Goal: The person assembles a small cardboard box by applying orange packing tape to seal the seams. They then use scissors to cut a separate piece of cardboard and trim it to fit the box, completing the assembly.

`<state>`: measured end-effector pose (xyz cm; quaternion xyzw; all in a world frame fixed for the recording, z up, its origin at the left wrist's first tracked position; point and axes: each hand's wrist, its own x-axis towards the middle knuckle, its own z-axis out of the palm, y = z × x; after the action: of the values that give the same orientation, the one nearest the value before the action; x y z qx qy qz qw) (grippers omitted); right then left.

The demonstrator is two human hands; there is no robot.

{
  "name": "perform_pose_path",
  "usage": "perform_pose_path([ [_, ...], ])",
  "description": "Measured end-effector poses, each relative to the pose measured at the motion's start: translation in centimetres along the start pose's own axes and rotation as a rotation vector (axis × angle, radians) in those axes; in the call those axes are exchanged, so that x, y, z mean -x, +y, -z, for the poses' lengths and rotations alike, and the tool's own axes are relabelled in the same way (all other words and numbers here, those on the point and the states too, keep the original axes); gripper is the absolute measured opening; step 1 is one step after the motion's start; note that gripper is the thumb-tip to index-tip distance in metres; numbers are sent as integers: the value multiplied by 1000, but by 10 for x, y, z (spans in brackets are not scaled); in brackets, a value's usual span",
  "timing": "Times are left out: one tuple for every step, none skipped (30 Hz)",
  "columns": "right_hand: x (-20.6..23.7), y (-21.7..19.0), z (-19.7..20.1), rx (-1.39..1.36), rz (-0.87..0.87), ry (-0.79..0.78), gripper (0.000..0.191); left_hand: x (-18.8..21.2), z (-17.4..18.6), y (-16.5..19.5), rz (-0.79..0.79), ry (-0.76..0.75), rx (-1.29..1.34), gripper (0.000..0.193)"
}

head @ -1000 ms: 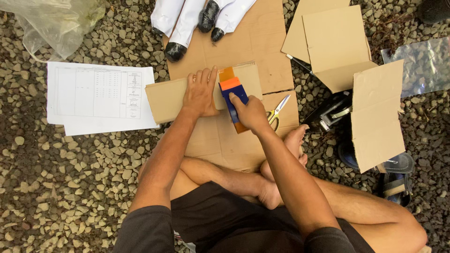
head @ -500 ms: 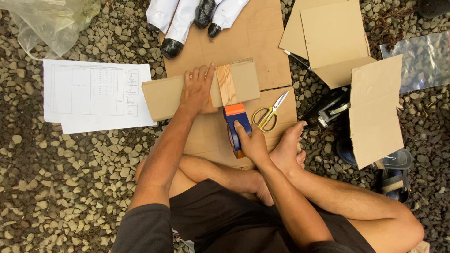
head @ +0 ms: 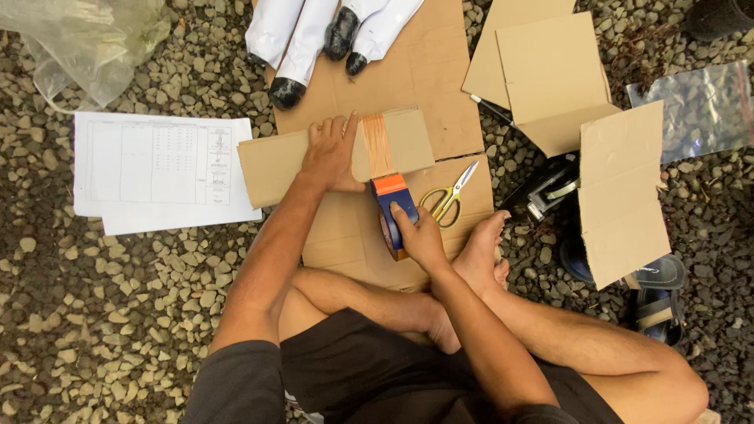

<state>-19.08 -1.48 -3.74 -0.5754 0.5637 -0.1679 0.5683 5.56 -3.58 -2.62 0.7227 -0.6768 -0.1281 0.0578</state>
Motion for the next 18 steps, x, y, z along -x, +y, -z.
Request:
perform_pose_path([
  [-1,-4,5,42,7,19,52,-5,3,-3,22,-84,65,140],
  [2,-7,11,87,2,33,52,-10,6,-6,47,-180,135,140],
  [3,-10,17,99,3,22,53,-11,6,-8,79,-280,208,140],
  [3,-13,22,109,12,11,53,-12,5,-9,106,-344,257,139],
  [1,-16,24,114,30,4,53,-14,4,-11,129,-401,298,139],
  [2,-19,25,130,7,7,54,-15,3,-11,150,-458,343,138],
  [4,-20,26,147,-20,10,55,-15,1,-10,155,-492,351,136],
  [5,-21,26,166,-47,13,56,-15,-2,-9,160,-525,360,134],
  [7,-21,26,151,-61,12,55,-14,-4,-8,166,-560,370,132],
  [8,-22,25,137,-77,7,55,-14,-5,-7,156,-566,396,129],
  [8,-23,24,121,-94,1,55,-13,-5,-7,149,-573,422,127],
  [8,-24,23,118,-76,3,55,-13,-4,-8,141,-582,447,124],
  [5,-25,23,115,-60,4,56,-12,-1,-9,170,-631,506,106],
  [3,-28,23,113,-43,3,56,-12,2,-12,200,-678,564,89],
  [-2,-31,21,118,-44,-3,56,-12,5,-16,226,-719,618,74],
  [-8,-35,19,120,-38,-5,57,-13,8,-20,226,-682,635,70],
  [-13,-39,18,124,-32,-5,58,-13,10,-22,225,-646,652,65],
  [-19,-44,15,151,-18,1,58,-13,10,-25,221,-611,669,61],
])
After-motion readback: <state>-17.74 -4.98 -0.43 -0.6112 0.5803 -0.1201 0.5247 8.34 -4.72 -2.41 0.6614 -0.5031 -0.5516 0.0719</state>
